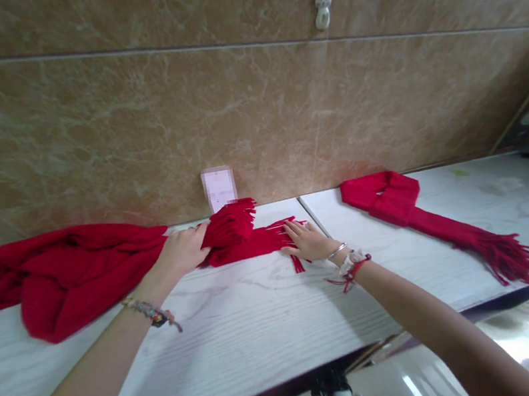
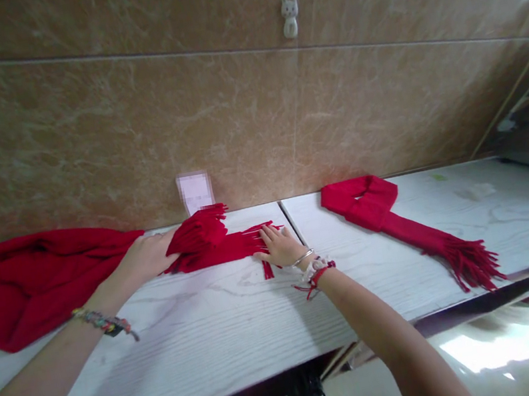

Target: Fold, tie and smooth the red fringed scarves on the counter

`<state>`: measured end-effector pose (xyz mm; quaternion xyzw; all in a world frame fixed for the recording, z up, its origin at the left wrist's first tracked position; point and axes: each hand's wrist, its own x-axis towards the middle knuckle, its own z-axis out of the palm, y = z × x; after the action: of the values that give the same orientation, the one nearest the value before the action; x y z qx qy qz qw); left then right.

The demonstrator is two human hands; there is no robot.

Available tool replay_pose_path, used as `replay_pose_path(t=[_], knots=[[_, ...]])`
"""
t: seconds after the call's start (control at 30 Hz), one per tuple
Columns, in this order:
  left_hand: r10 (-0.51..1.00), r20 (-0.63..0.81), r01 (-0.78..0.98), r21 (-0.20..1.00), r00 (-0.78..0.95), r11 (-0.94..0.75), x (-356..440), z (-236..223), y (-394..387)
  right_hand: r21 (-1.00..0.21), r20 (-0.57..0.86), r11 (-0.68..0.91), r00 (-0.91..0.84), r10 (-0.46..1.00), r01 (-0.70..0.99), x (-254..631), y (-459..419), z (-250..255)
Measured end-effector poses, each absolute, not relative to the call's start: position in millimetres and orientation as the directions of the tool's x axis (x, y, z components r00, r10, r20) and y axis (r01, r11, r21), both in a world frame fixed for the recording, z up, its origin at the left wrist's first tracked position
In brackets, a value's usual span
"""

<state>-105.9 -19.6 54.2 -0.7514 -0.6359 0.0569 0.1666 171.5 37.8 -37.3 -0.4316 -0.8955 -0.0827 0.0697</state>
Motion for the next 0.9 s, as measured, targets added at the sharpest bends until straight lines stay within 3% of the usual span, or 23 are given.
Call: replay_pose_path(t=[0.27, 0.43, 0.57, 0.77, 0.9], knots=[[0.989, 0.095, 0.934, -0.35, 0.115, -0.075, -149, 45, -79, 0.194, 0.076, 0.599, -0.621, 0.78, 0.777, 252, 25, -35], [0.992, 0.105, 0.958, -0.284, 0.074, -0.042, -164, 37, -112, 0.186, -0.038, 0.572, -0.576, 0.817, 0.799, 291, 14, -27], [0.992, 0.066, 0.935, -0.346, 0.103, -0.074, -172, 36, -120, 0.148, -0.111, 0.531, -0.52, 0.847, 0.834, 297, 14, -17], [0.989, 0.065, 0.904, -0.417, 0.13, -0.091, -165, 31, -116, 0.091, 0.128, 0.654, -0.66, 0.74, 0.751, 215, 4, -4], [0.991, 0.104, 0.911, -0.411, 0.09, -0.04, -164, 29, -118, 0.062, 0.055, 0.777, -0.779, 0.624, 0.627, 162, -2, -9]])
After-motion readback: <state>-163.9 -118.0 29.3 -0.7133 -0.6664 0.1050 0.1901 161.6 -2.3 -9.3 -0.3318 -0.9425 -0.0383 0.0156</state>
